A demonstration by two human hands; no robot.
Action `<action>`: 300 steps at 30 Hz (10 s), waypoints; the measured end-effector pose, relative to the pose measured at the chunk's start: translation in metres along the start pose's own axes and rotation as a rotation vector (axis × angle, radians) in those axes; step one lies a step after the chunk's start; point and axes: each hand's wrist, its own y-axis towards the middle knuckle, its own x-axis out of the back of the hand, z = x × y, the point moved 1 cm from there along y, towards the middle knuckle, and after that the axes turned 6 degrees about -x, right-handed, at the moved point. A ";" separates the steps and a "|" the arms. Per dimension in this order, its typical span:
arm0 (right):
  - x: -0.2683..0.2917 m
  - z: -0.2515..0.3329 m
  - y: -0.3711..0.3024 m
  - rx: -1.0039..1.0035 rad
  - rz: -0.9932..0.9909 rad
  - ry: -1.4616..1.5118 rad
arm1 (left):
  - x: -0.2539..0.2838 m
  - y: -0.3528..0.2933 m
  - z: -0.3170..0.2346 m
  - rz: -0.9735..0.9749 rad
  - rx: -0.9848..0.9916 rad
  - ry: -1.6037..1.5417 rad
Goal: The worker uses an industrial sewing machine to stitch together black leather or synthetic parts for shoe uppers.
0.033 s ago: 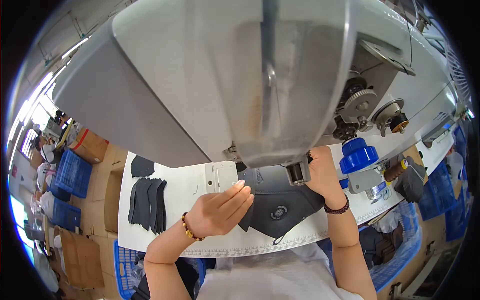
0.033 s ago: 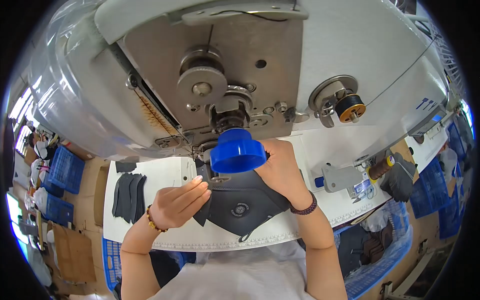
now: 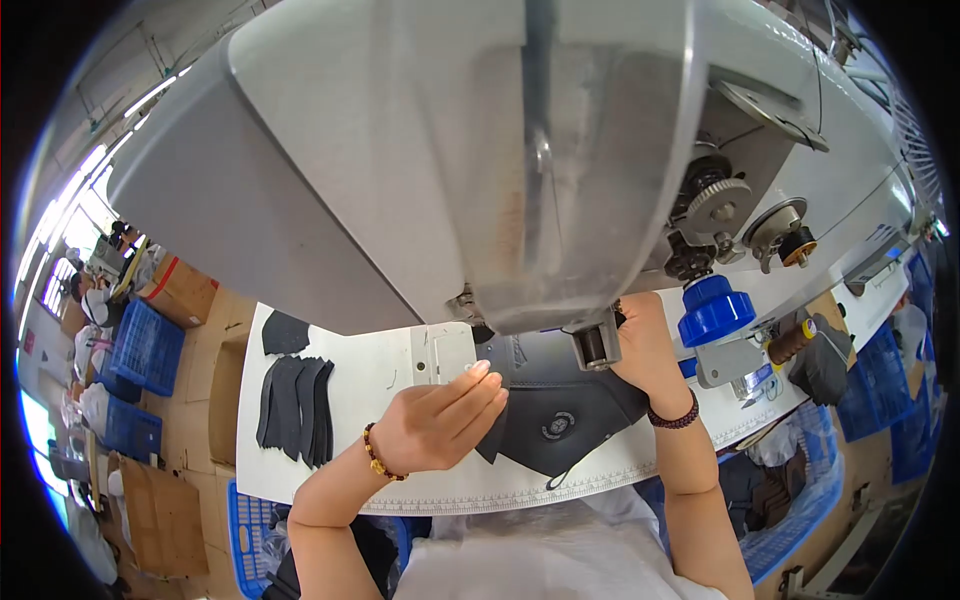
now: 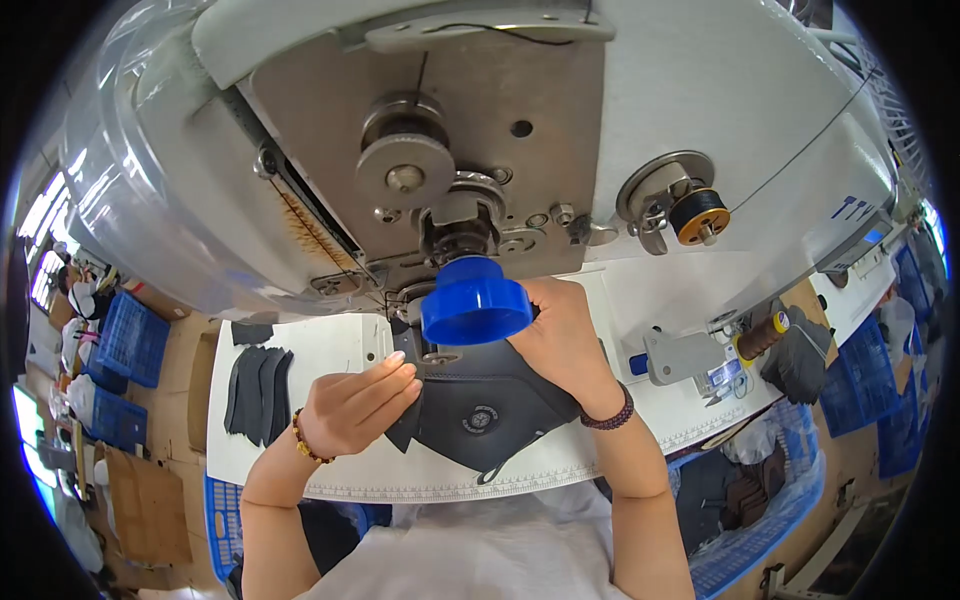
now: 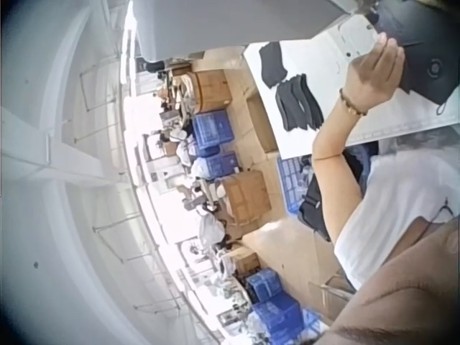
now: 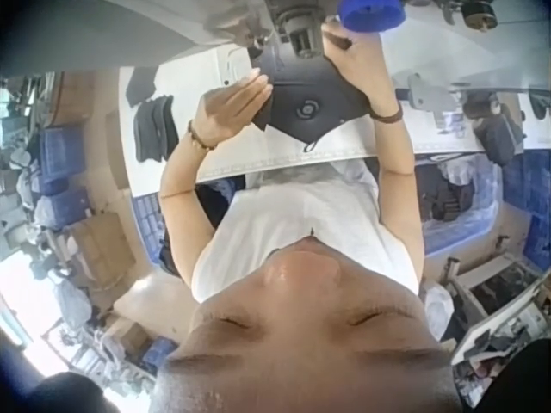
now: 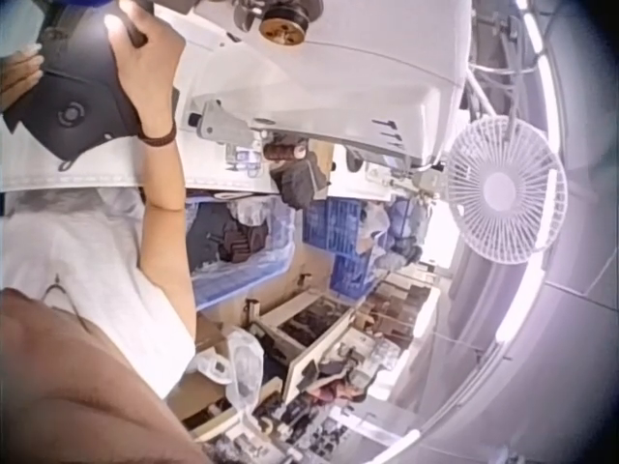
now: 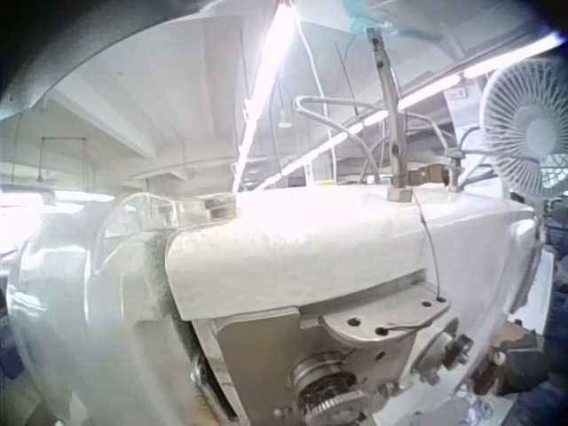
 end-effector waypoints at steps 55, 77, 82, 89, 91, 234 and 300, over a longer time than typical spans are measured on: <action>-0.044 0.031 -0.066 0.536 -0.158 -0.503 | -0.010 -0.012 0.013 -0.110 0.021 -0.213; -0.019 0.037 -0.041 0.491 0.029 -0.590 | -0.018 -0.002 0.025 -0.124 0.059 -0.041; -0.015 0.035 -0.030 0.558 0.035 -0.626 | -0.017 0.003 0.026 -0.107 0.089 -0.063; -0.011 0.013 -0.020 0.489 0.008 -0.370 | -0.022 -0.001 0.029 -0.076 0.157 -0.111; -0.007 0.021 -0.017 0.593 -0.009 -0.428 | -0.025 -0.002 0.029 -0.098 0.149 -0.129; 0.107 0.009 -0.234 0.169 -0.106 -0.511 | -0.063 0.114 -0.136 0.296 0.095 -1.096; -0.015 0.044 -0.078 0.520 0.147 -0.182 | 0.027 -0.011 -0.066 -0.023 1.017 -0.890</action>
